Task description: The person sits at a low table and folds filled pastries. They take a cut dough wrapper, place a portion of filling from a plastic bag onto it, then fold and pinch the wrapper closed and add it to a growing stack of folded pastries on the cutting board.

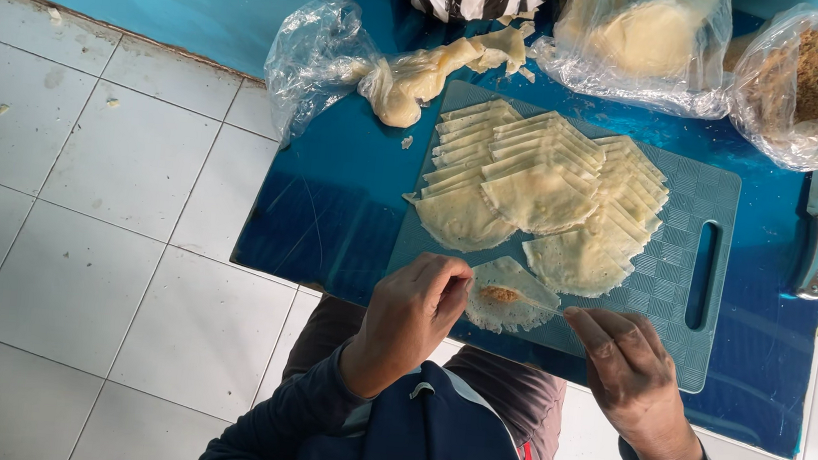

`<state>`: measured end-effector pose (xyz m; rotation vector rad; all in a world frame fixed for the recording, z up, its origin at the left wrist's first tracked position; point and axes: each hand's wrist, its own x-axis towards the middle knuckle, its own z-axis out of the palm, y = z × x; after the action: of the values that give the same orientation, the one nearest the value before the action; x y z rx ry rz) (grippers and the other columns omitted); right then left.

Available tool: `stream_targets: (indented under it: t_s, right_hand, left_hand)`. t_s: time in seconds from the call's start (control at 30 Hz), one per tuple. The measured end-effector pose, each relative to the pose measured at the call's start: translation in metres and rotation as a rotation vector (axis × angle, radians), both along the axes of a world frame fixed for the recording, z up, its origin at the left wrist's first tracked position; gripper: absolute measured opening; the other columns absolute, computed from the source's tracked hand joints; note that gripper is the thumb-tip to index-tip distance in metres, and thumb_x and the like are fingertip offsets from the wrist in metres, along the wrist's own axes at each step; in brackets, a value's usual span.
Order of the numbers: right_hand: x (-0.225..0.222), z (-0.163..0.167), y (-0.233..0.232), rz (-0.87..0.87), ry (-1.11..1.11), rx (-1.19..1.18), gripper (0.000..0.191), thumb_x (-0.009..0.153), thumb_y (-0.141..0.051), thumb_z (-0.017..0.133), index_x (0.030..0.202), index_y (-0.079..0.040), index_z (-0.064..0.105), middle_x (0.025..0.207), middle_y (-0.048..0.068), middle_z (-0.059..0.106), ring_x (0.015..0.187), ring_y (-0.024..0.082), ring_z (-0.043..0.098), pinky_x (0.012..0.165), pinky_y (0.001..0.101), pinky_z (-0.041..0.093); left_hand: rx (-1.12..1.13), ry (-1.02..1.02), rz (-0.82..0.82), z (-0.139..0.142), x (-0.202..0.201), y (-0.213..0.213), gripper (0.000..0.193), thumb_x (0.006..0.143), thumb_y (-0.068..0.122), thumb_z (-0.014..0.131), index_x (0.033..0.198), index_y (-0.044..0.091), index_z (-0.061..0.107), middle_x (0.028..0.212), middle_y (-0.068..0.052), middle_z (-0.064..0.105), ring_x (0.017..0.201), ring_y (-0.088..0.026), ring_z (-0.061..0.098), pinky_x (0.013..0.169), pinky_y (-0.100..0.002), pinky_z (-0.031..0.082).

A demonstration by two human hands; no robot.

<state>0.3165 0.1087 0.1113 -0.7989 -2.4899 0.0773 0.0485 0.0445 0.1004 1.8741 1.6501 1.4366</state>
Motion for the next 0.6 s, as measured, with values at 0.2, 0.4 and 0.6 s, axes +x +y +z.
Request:
stream_targets:
  t_s: [0.2, 0.4, 0.6]
  right_hand:
    - [0.009, -0.004, -0.005, -0.015, -0.042, 0.063, 0.055, 0.077, 0.012, 0.076, 0.127, -0.01, 0.066, 0.112, 0.005, 0.066, 0.095, 0.022, 0.066, 0.084, 0.034, 0.06]
    - [0.014, -0.012, 0.003, -0.026, 0.035, -0.007, 0.045, 0.084, 0.011, 0.074, 0.123, -0.011, 0.067, 0.109, 0.005, 0.067, 0.095, 0.019, 0.068, 0.083, 0.0322, 0.061]
    - [0.021, 0.0, 0.014, -0.147, 0.184, -0.191, 0.029, 0.094, 0.008, 0.071, 0.117, -0.011, 0.066, 0.109, 0.007, 0.071, 0.095, 0.018, 0.073, 0.079, 0.0279, 0.059]
  left_hand:
    - [0.012, 0.025, -0.008, -0.001, -0.001, 0.0, 0.019, 0.094, 0.003, 0.075, 0.107, 0.005, 0.062, 0.096, -0.011, 0.069, 0.079, -0.025, 0.072, 0.065, -0.035, 0.056]
    - [0.015, 0.026, -0.009, -0.001, -0.001, 0.0, 0.019, 0.095, 0.003, 0.075, 0.107, 0.005, 0.062, 0.094, -0.01, 0.069, 0.078, -0.024, 0.071, 0.065, -0.034, 0.056]
    - [0.028, -0.01, -0.027, 0.001, -0.002, -0.001, 0.019, 0.095, 0.003, 0.075, 0.109, 0.005, 0.062, 0.093, -0.009, 0.069, 0.077, -0.023, 0.071, 0.064, -0.034, 0.055]
